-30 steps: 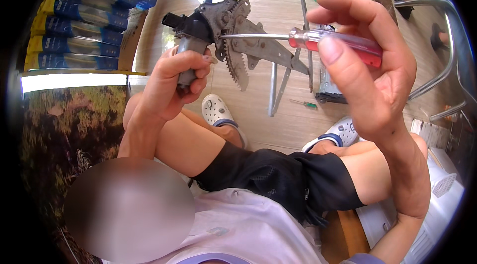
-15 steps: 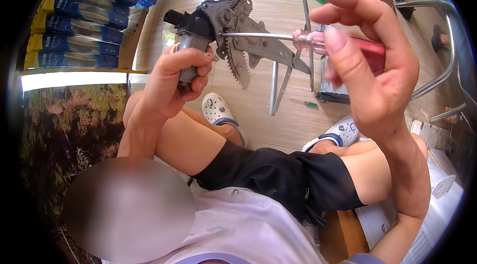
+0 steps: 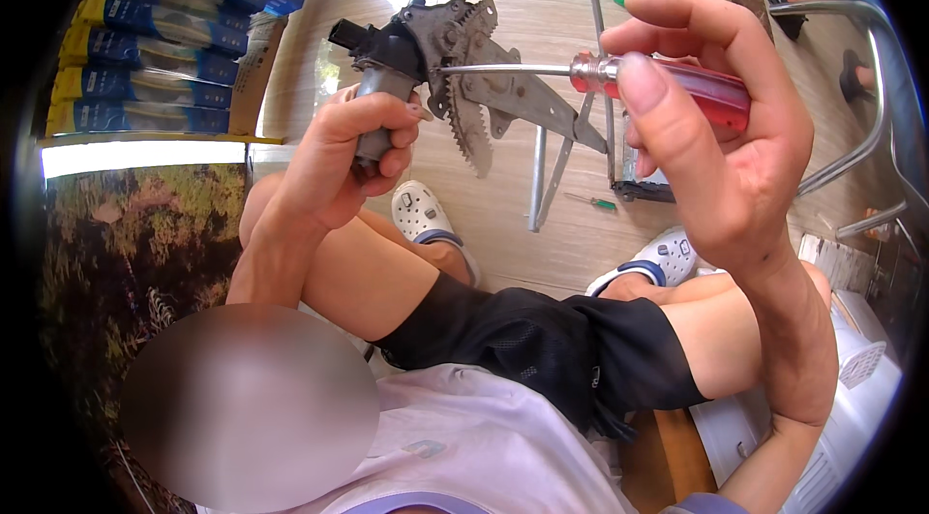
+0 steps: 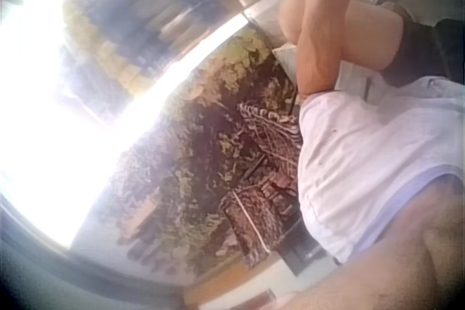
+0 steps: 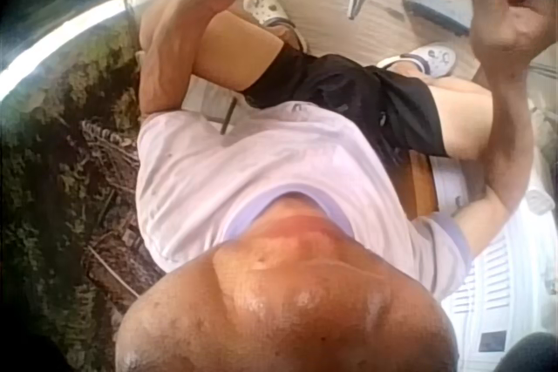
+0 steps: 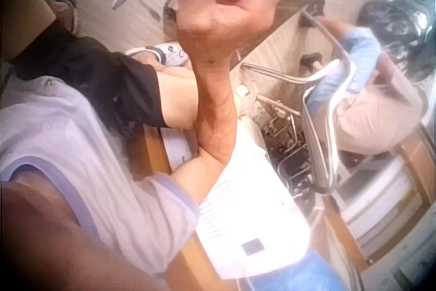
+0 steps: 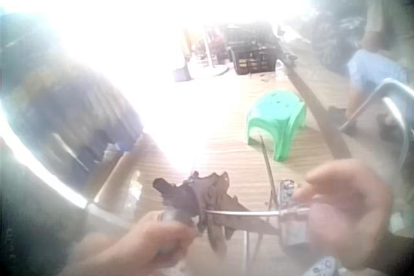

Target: The person, while sitting on the floor, works on a car window regulator by hand and using a screwdriver to remove or tighten screws on the motor and gear mechanism.

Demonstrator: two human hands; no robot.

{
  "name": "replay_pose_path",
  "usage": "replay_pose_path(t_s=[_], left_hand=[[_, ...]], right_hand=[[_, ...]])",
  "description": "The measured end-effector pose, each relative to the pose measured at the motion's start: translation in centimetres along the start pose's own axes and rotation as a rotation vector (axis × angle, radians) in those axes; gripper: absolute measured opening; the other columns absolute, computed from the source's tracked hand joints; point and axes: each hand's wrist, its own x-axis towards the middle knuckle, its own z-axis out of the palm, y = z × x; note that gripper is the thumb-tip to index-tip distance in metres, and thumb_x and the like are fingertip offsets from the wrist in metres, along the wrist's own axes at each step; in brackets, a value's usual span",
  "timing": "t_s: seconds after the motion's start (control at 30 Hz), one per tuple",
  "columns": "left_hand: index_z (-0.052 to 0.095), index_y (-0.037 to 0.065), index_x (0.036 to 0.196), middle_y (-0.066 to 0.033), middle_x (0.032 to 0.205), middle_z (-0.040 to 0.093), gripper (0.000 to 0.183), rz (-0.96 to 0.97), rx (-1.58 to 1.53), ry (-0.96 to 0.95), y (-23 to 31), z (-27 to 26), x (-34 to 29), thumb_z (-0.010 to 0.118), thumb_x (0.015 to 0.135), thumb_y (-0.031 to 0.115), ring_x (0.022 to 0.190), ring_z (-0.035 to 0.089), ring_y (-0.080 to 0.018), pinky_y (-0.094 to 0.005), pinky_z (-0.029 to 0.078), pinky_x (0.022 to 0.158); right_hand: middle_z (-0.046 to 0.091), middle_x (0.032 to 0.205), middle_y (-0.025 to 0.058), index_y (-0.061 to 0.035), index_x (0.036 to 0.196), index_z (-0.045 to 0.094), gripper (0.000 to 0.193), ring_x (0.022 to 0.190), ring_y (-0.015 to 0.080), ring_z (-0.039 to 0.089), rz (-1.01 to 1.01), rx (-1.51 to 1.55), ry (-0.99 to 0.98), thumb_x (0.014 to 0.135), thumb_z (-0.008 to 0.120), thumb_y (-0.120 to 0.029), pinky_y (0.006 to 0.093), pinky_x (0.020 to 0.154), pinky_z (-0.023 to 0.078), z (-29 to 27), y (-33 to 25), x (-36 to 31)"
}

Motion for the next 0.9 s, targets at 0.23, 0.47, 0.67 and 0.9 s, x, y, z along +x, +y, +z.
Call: replay_pose_path(t_s=[0.23, 0.47, 0.67, 0.9], left_hand=[[0.057, 0.008, 0.074, -0.0003, 0.067, 0.055, 0.014, -0.010, -0.006, -0.008, 0.0, 0.0, 0.1, 0.066, 0.082, 0.014, 0.050, 0.052, -0.0079, -0.0228, 0.032, 0.039], [0.056, 0.008, 0.074, -0.0004, 0.067, 0.055, 0.015, -0.014, -0.008, 0.018, -0.1, 0.0, -0.3, 0.067, 0.082, 0.014, 0.050, 0.052, -0.0079, -0.0227, 0.032, 0.039], [0.056, 0.009, 0.073, 0.0004, 0.068, 0.054, 0.016, -0.036, 0.010, 0.045, -0.2, -0.2, -0.4, 0.067, 0.082, 0.015, 0.052, 0.052, -0.0080, -0.0231, 0.031, 0.041], [0.055, 0.010, 0.072, 0.0008, 0.067, 0.054, 0.017, -0.038, 0.006, 0.034, -0.1, 0.1, -0.3, 0.066, 0.082, 0.016, 0.053, 0.052, -0.0079, -0.0231, 0.031, 0.041]], right_hand=[[0.064, 0.114, 0.0172, 0.0019, 0.133, 0.050, 0.042, 0.071, 0.0091, 0.058, -0.418, -0.164, 0.068, 0.096, 0.059, -0.016, 0.0233, 0.058, 0.050, 0.2, 1.7, 0.6], [0.064, 0.115, 0.0159, 0.0031, 0.132, 0.051, 0.040, 0.069, 0.0077, 0.056, -0.022, -0.066, 0.065, 0.096, 0.059, -0.015, 0.0218, 0.059, 0.048, 0.5, 0.5, 0.1], [0.066, 0.112, 0.0129, 0.0026, 0.127, 0.055, 0.034, 0.068, 0.0070, 0.055, -0.166, -0.129, -0.003, 0.099, 0.057, -0.017, 0.0222, 0.058, 0.048, 0.0, 0.7, 0.5], [0.067, 0.108, 0.0112, 0.0026, 0.121, 0.060, 0.029, 0.067, 0.0071, 0.056, -0.239, -0.182, -0.020, 0.100, 0.057, -0.018, 0.0216, 0.057, 0.047, -0.7, 1.8, 0.8]])
